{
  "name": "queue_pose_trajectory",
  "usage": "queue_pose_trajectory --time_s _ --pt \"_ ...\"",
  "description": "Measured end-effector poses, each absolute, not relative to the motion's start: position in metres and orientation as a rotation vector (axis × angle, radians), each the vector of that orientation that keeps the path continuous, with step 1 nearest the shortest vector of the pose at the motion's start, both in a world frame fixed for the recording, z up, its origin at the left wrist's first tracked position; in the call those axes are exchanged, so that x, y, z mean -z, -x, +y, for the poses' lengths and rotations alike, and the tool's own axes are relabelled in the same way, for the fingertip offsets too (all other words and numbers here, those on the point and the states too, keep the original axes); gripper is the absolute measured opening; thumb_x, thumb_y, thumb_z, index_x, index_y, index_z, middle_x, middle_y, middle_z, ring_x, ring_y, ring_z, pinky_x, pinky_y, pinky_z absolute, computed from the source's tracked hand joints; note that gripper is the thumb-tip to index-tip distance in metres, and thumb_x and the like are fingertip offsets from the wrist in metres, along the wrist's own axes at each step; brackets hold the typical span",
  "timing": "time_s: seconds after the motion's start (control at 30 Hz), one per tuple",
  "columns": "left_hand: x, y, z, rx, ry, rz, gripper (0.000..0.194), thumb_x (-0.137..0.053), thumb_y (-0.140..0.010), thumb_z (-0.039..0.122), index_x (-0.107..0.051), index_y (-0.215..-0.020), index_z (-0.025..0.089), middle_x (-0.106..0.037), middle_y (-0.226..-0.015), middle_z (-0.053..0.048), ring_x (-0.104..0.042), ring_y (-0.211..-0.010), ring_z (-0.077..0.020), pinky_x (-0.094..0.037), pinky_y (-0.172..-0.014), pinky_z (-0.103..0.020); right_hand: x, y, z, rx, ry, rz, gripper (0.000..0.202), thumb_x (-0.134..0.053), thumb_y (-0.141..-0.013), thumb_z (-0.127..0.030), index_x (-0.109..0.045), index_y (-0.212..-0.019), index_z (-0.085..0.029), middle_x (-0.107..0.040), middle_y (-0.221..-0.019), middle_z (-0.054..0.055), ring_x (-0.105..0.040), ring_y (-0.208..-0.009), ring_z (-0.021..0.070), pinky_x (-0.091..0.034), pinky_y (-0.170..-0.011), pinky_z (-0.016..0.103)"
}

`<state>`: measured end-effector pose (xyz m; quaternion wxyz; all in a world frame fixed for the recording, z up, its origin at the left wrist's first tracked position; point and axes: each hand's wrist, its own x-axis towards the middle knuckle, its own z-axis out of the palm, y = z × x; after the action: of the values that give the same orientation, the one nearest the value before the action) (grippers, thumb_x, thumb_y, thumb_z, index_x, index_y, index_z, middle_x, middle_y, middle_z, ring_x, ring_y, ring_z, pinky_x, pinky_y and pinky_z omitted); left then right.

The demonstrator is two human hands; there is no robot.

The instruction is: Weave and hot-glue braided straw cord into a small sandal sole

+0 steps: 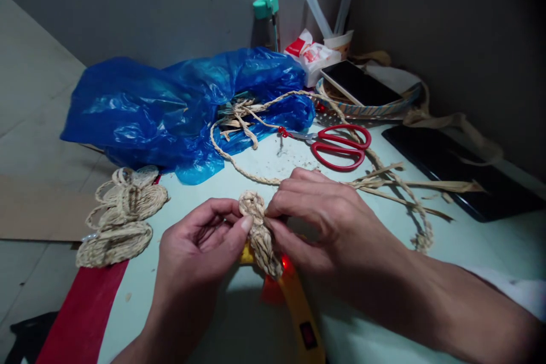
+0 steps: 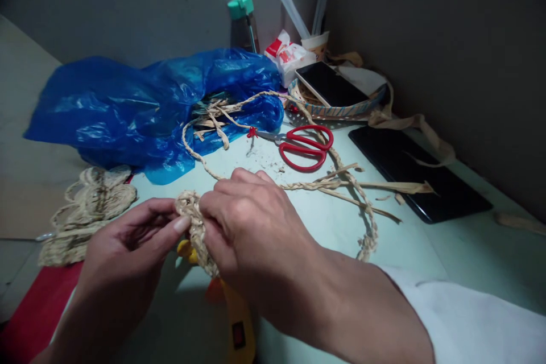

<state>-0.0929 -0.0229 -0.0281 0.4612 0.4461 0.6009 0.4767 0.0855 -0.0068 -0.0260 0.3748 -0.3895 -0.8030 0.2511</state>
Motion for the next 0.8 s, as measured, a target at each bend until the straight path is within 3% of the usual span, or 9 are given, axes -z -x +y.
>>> queue_pose_trajectory --time_s 0.37,0.63,0.8 --pt "0.029 0.094 -0.023 -1.188 -1.166 1.597 0.014 -0.082 -0.064 0.019 -0.073 -0.074 0.02 -0.071 -0.066 0.004 -0.065 -0.061 -0.0076 -0.053 -0.059 -0.009 0.032 -0.078 -0.015 -0.5 1.054 -2.092 0.026 -0.05 -0.093 -0.013 -0.072 -0.08 -0.011 -0.063 -0.075 0.007 -0.052 -0.074 0.0218 -0.041 -0.072 0.04" --pt "0.032 0.09 -0.021 -1.245 -1.083 1.582 0.015 -0.084 -0.066 0.022 -0.073 -0.075 0.019 -0.07 -0.066 0.004 -0.064 -0.061 -0.0072 -0.051 -0.057 -0.009 0.036 -0.07 -0.02 -0.172 1.058 -2.117 0.026 -0.063 -0.093 -0.03 -0.067 -0.074 -0.013 -0.062 -0.072 0.006 -0.045 -0.073 0.022 -0.035 -0.072 0.04" --pt "0.037 0.09 -0.02 -1.277 -1.005 1.418 0.016 -0.085 -0.073 0.026 -0.074 -0.082 0.019 -0.074 -0.077 0.002 -0.068 -0.068 -0.0084 -0.053 -0.064 -0.011 0.035 -0.069 -0.016 -0.05 1.036 -2.162 0.024 -0.066 -0.092 -0.035 -0.065 -0.079 -0.014 -0.062 -0.077 0.005 -0.045 -0.077 0.023 -0.034 -0.074 0.04"
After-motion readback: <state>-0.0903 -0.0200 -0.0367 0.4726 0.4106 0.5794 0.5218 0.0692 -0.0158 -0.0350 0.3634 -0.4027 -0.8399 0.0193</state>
